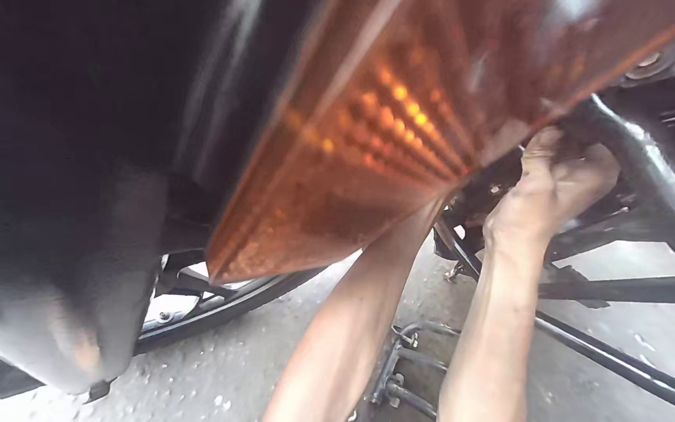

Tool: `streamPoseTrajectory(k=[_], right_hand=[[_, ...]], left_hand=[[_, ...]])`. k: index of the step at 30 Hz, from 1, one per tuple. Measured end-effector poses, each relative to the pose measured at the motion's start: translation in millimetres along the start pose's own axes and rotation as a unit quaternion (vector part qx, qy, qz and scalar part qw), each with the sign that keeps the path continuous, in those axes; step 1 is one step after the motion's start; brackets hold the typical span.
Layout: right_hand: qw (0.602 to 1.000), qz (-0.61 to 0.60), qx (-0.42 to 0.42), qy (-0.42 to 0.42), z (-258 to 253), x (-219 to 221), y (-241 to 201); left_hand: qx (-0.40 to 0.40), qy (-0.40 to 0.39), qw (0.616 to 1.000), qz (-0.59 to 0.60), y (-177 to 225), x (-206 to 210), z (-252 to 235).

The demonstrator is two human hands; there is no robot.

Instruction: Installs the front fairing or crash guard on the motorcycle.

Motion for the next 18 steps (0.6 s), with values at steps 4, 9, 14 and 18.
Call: streamPoseTrajectory(k=[4, 9, 14, 18], right_hand=[[1.0, 0.001, 0.021, -0.015, -2.6, -1.1, 3.0], [0.996, -0.034, 0.082, 0.016, -1.8, -1.8, -2.8], [0.917, 0.381, 0.072, 0.09, 4.0, -46.2, 77.5], [0.917, 0.332, 0.187, 0.116, 0.3, -61.4, 117.0]], left_hand=[[0.006, 0.015, 1.0, 0.022, -1.0, -2.2, -1.5], [0.018, 0.01, 0.999, 0.033, 0.5, -3.3, 1.3], [0.009, 0.01, 0.998, 0.06, -1.2, -1.7, -0.1], [0.014, 0.013, 0.998, 0.059, -2.4, -2.3, -2.1]])
Point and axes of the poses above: each hand's wrist, its own z-axis away from the middle knuckle, its own x-axis out of the palm, y = z × x, the point moved 8 cm from there along -z, towards the middle knuckle, and after that the axes turned 4 degrees about -z, right-handed, at the moved point
